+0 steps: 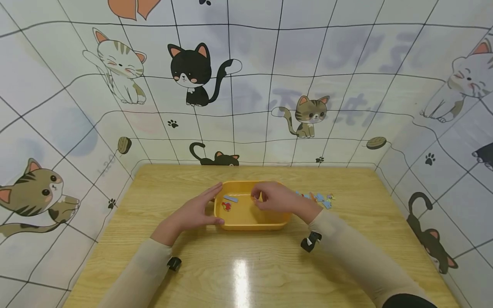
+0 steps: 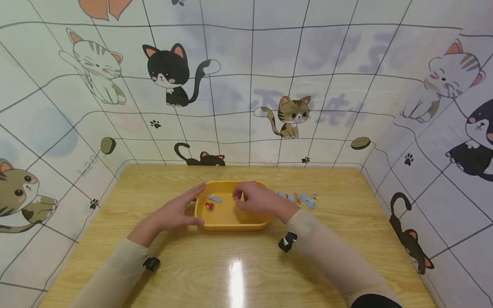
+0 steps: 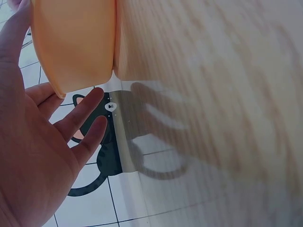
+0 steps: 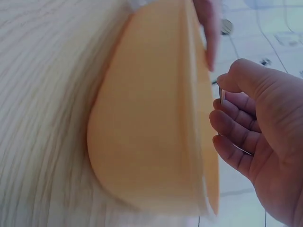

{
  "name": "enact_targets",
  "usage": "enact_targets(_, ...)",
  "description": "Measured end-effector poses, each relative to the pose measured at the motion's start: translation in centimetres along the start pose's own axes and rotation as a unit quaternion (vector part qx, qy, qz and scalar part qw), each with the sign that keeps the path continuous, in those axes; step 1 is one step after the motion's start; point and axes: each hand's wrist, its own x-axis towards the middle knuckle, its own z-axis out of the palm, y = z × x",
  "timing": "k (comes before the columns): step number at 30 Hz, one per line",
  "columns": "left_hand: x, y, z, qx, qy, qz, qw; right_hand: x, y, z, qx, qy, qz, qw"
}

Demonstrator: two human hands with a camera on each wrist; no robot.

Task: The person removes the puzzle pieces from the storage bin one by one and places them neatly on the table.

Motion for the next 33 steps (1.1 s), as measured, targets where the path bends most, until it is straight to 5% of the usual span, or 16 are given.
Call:
enact_targets(14,0.1,-0.2,0.1,-0.001,0.001,0.004,1.0,-4.1,1.2,-2.4,0.036,0.101,0.043,0.9933)
enact_targets(33,0.2,-0.3,0.2,0.002,0.001,-0.009,1.0,-8.8,4.5,-4.0,0.038,0.183,0.075,0.9795)
